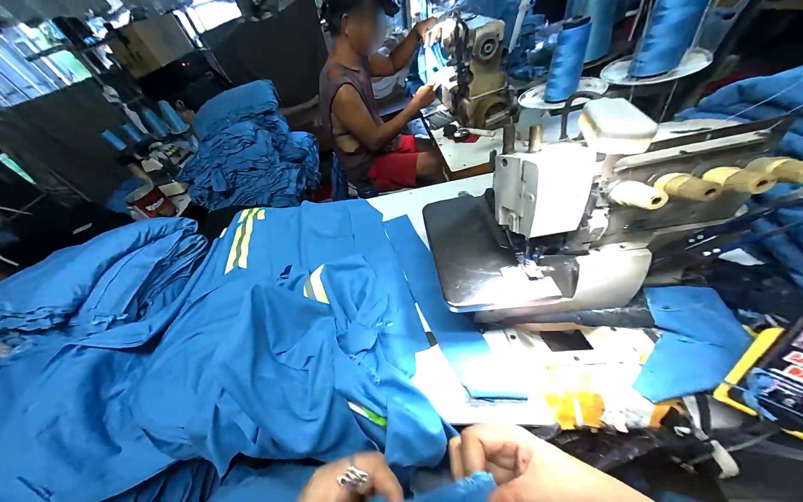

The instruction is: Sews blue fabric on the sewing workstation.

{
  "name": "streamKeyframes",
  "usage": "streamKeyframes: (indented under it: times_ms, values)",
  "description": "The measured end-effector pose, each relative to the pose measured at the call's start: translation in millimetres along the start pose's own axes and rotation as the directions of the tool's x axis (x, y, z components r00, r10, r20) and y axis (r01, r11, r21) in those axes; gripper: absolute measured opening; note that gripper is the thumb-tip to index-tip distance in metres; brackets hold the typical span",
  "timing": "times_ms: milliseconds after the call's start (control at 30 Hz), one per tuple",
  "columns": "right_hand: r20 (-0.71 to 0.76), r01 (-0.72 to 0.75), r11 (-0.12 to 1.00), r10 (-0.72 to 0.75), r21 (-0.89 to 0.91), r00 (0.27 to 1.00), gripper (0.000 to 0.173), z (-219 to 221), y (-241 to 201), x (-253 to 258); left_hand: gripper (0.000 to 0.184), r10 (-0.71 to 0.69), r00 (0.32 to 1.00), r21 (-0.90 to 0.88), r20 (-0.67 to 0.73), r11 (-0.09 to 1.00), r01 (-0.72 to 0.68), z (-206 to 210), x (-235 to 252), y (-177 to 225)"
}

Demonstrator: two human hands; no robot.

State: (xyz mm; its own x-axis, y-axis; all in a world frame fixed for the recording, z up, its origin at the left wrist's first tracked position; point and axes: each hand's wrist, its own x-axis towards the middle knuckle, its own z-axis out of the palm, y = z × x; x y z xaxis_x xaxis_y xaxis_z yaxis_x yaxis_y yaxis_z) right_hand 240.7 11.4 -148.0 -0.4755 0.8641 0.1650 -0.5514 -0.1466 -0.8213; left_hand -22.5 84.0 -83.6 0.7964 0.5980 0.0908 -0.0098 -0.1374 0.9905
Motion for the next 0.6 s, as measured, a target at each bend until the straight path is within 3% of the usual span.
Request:
streamKeyframes:
  times_ms: [67, 133, 200, 267, 367, 467, 533, 600]
  values:
    - [-0.167, -0.081, 0.996, 0.072, -0.046, 0.983, 0.011, 8, 2, 16, 0.019, 0.047, 0.997, 0.242, -0.057, 0.970, -0.032, -28, 6, 7]
    - [-0.307, -0.143, 0.987, 0.113, -0.077, 0.945, 0.012, 21, 3, 34, 0.021, 0.014, 0.995, 0.513, -0.094, 0.858, 0.037, -47, 18, 27]
    - [-0.325, -0.145, 0.983, 0.101, -0.113, 0.940, 0.012, 34, 7, 50, 0.020, -0.083, 0.993, 0.643, -0.079, 0.757, 0.115, -53, 31, 56]
    - [-0.294, -0.128, 0.971, 0.064, -0.203, 0.954, 0.014, 45, 9, 66, 0.018, -0.052, 0.999, 0.682, -0.005, 0.730, 0.041, -71, 39, 59]
    - [-0.350, -0.165, 0.898, 0.013, -0.409, 0.936, 0.018, 41, 6, 94, 0.015, 0.029, 1.000, 0.740, 0.013, 0.672, -0.029, -110, 61, 30]
    - [-0.480, -0.292, 0.724, -0.061, -0.625, 0.875, 0.027, 18, 10, 118, 0.016, -0.112, 0.991, 0.782, -0.066, 0.611, 0.121, -128, 93, -5]
    - [-0.508, -0.300, 0.641, -0.165, -0.707, 0.845, 0.027, 5, 27, 126, 0.019, -0.194, 0.978, 0.787, -0.071, 0.592, 0.175, -132, 106, -27]
    - [-0.509, -0.288, 0.594, -0.245, -0.751, 0.825, 0.025, 2, 42, 123, 0.020, -0.141, 0.986, 0.778, -0.091, 0.608, 0.158, -130, 105, -39]
